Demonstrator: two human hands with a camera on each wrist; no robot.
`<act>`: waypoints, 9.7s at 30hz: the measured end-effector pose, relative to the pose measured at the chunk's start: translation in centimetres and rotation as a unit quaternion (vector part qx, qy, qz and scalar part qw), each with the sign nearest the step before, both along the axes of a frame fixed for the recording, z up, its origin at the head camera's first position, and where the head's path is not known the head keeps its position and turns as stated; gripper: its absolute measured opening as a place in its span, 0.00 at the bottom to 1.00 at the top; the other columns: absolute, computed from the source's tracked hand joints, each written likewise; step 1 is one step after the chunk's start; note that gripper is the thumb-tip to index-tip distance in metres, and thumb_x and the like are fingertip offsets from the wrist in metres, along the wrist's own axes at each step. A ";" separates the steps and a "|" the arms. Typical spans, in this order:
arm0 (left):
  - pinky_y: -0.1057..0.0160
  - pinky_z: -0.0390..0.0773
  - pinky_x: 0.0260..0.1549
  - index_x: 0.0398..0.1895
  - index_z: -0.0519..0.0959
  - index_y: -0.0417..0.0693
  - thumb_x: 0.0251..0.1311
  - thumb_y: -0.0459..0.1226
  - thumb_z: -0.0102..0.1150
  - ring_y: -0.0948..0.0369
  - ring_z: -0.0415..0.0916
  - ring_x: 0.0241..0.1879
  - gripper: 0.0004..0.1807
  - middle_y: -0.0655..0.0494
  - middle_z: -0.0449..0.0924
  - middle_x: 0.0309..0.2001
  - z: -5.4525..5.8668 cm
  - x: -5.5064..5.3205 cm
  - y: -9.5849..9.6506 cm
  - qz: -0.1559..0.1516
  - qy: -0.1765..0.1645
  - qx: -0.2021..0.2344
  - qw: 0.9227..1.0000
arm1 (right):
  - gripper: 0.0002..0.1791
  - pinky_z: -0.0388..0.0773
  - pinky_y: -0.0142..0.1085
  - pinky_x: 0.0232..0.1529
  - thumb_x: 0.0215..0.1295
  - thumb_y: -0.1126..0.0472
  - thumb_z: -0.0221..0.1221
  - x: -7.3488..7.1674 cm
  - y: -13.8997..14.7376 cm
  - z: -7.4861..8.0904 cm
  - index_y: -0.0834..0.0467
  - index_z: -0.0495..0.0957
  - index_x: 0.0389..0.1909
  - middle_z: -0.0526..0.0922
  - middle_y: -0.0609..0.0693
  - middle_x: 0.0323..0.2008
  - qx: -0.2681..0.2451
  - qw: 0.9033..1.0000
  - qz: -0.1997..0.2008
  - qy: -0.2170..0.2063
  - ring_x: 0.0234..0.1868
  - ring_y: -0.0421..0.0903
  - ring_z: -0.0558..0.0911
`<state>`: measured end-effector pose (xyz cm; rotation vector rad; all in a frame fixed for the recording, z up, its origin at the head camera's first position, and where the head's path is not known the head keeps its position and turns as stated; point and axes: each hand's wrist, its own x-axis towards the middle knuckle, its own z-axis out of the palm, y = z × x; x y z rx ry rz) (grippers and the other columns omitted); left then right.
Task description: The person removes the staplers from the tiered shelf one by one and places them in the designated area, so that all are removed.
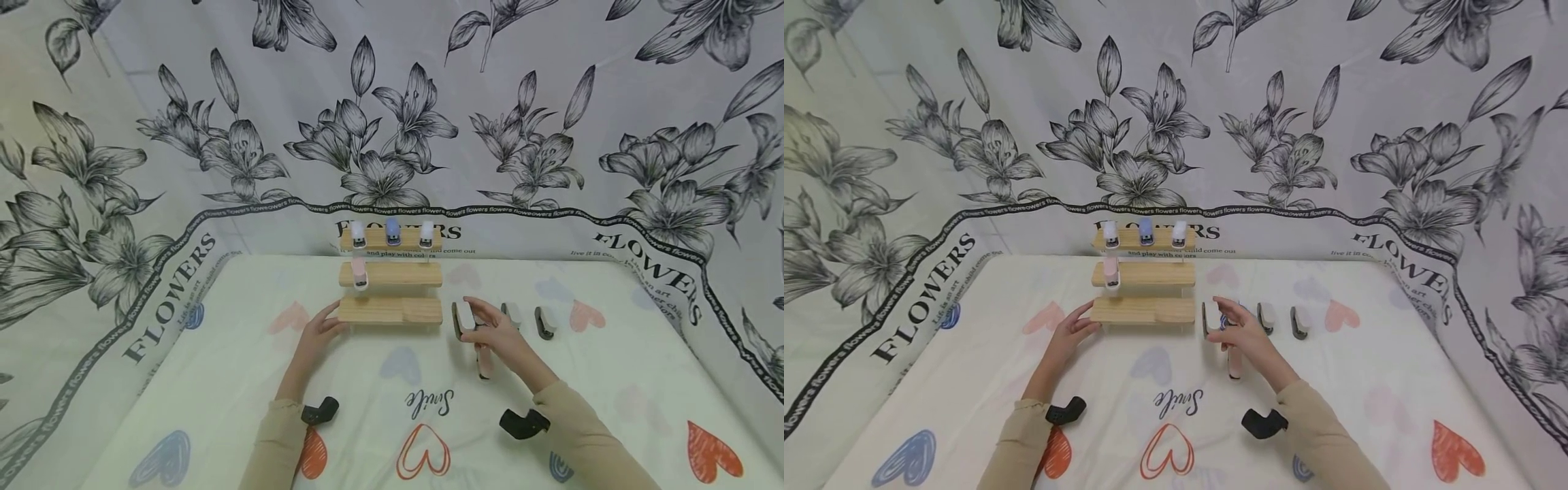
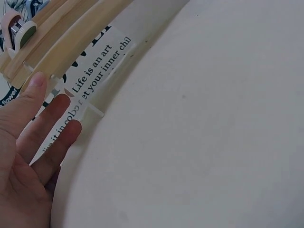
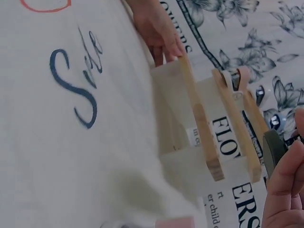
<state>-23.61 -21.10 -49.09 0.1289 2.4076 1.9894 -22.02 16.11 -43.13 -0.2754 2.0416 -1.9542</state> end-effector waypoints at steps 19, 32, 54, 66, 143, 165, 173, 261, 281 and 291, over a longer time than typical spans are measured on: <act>0.50 0.60 0.52 0.64 0.62 0.51 0.52 0.46 0.60 0.53 0.72 0.48 0.35 0.45 0.78 0.43 -1.0 -1.1 -0.4 0.007 0.012 0.008 1.000 | 0.40 0.72 0.36 0.26 0.52 0.68 0.62 3.2 8.7 -2.5 0.65 0.52 0.64 0.44 0.66 0.66 0.048 0.998 -0.026 -0.007 0.20 0.41 0.71; 0.49 0.56 0.55 0.64 0.60 0.45 0.57 0.39 0.58 0.50 0.70 0.51 0.32 0.42 0.77 0.44 0.5 0.3 0.1 -0.002 -0.008 -0.003 1.000 | 0.40 0.74 0.35 0.24 0.48 0.70 0.64 3.7 9.7 -5.6 0.66 0.55 0.62 0.50 0.71 0.63 0.072 0.996 -0.041 -0.043 0.21 0.43 0.74; 0.50 0.62 0.51 0.64 0.62 0.55 0.50 0.50 0.61 0.54 0.72 0.48 0.36 0.48 0.79 0.43 -1.4 -0.5 -0.3 0.013 -0.011 -0.013 1.000 | 0.42 0.71 0.31 0.28 0.50 0.69 0.63 4.1 9.8 -6.8 0.64 0.51 0.64 0.40 0.69 0.65 0.050 0.998 -0.030 -0.038 0.20 0.38 0.69; 0.51 0.63 0.51 0.64 0.61 0.54 0.51 0.49 0.60 0.55 0.72 0.48 0.36 0.48 0.78 0.43 -1.0 -0.5 -0.3 0.012 -0.013 -0.016 1.000 | 0.43 0.73 0.31 0.29 0.51 0.69 0.63 4.1 9.6 -7.0 0.63 0.50 0.66 0.43 0.65 0.66 0.028 0.998 -0.041 -0.041 0.22 0.39 0.71; 0.50 0.61 0.52 0.64 0.62 0.56 0.52 0.47 0.61 0.53 0.72 0.49 0.35 0.46 0.78 0.45 -0.6 -0.8 0.0 0.011 -0.019 -0.009 1.000 | 0.44 0.75 0.35 0.33 0.53 0.54 0.64 -9.4 -18.9 1.4 0.51 0.51 0.68 0.51 0.47 0.67 -0.043 0.999 0.013 -0.012 0.22 0.42 0.71; 0.51 0.62 0.51 0.64 0.62 0.53 0.52 0.45 0.61 0.53 0.73 0.48 0.34 0.43 0.77 0.44 -1.0 -0.6 -0.7 0.011 -0.006 -0.006 1.000 | 0.35 0.72 0.28 0.23 0.52 0.66 0.64 -7.9 -18.7 1.5 0.57 0.62 0.62 0.62 0.51 0.62 -0.087 0.996 -0.019 -0.023 0.20 0.41 0.73; 0.51 0.62 0.51 0.63 0.63 0.52 0.53 0.44 0.61 0.52 0.73 0.46 0.34 0.44 0.78 0.42 -1.8 -0.3 -0.5 0.018 0.006 -0.008 1.000 | 0.35 0.70 0.27 0.21 0.50 0.67 0.65 -6.8 -17.3 1.3 0.57 0.64 0.61 0.64 0.51 0.61 -0.093 0.995 -0.018 -0.040 0.17 0.38 0.70; 0.51 0.62 0.51 0.64 0.62 0.52 0.52 0.46 0.61 0.55 0.73 0.47 0.34 0.47 0.79 0.41 -0.5 -0.4 0.1 0.007 0.013 -0.028 1.000 | 0.26 0.74 0.32 0.29 0.60 0.74 0.52 6.2 15.0 -6.6 0.48 0.65 0.56 0.70 0.34 0.48 -0.097 0.990 -0.092 -0.050 0.34 0.40 0.74; 0.52 0.63 0.50 0.63 0.63 0.53 0.50 0.46 0.63 0.56 0.74 0.45 0.35 0.48 0.79 0.41 -0.9 -0.4 0.1 0.021 -0.002 -0.013 1.000 | 0.29 0.73 0.30 0.31 0.59 0.73 0.54 6.2 15.0 -6.7 0.51 0.61 0.60 0.59 0.42 0.54 -0.067 0.990 -0.112 -0.060 0.44 0.37 0.70; 0.52 0.63 0.51 0.64 0.62 0.52 0.51 0.44 0.63 0.57 0.75 0.44 0.35 0.47 0.79 0.41 -0.7 -0.5 0.1 0.016 -0.008 -0.001 1.000 | 0.29 0.73 0.30 0.32 0.60 0.72 0.53 6.2 14.9 -6.7 0.51 0.61 0.61 0.58 0.43 0.56 -0.060 0.990 -0.116 -0.052 0.44 0.37 0.68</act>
